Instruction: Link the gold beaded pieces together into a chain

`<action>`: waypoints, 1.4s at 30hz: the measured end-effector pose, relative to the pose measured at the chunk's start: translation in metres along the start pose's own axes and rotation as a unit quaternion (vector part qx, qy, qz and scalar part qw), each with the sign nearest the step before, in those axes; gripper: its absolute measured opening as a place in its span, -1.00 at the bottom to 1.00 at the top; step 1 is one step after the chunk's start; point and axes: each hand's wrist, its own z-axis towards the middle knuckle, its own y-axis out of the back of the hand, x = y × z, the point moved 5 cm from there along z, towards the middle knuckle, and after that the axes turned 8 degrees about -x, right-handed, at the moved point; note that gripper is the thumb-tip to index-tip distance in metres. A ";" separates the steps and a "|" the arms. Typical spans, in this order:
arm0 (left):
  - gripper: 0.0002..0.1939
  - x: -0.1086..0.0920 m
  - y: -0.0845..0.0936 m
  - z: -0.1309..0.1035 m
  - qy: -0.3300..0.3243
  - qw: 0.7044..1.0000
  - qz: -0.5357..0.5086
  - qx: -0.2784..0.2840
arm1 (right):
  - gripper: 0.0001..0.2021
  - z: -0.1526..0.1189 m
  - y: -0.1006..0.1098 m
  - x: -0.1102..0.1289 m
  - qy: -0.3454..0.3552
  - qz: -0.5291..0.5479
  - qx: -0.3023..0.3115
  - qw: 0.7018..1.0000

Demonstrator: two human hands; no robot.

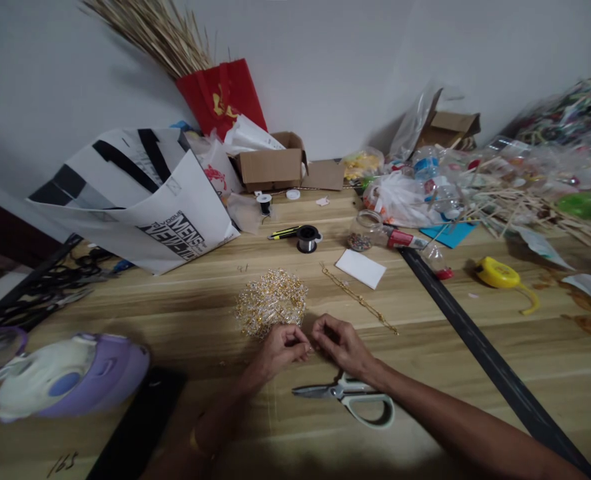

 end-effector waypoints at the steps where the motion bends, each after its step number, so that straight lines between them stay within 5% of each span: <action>1: -0.67 0.000 0.000 0.000 0.004 1.000 -0.002 0.001 | -0.77 0.000 0.000 0.000 0.006 -0.004 0.000 1.000; 13: -0.68 -0.003 0.000 -0.003 0.003 1.000 0.001 -0.002 | -0.90 -0.008 -0.001 0.015 0.217 -0.073 -0.010 0.973; 25: -0.69 0.004 -0.002 -0.004 0.011 1.000 0.000 -0.006 | -0.90 -0.014 -0.010 0.014 0.250 -0.142 0.052 0.956; 31: -0.66 0.005 0.001 -0.004 0.026 1.000 0.001 -0.006 | -0.87 -0.016 -0.011 0.015 0.258 -0.205 0.035 0.943; 42: -0.69 0.005 0.000 -0.002 -0.011 1.000 0.003 -0.007 | -0.89 -0.014 -0.008 0.013 0.232 -0.169 0.042 0.957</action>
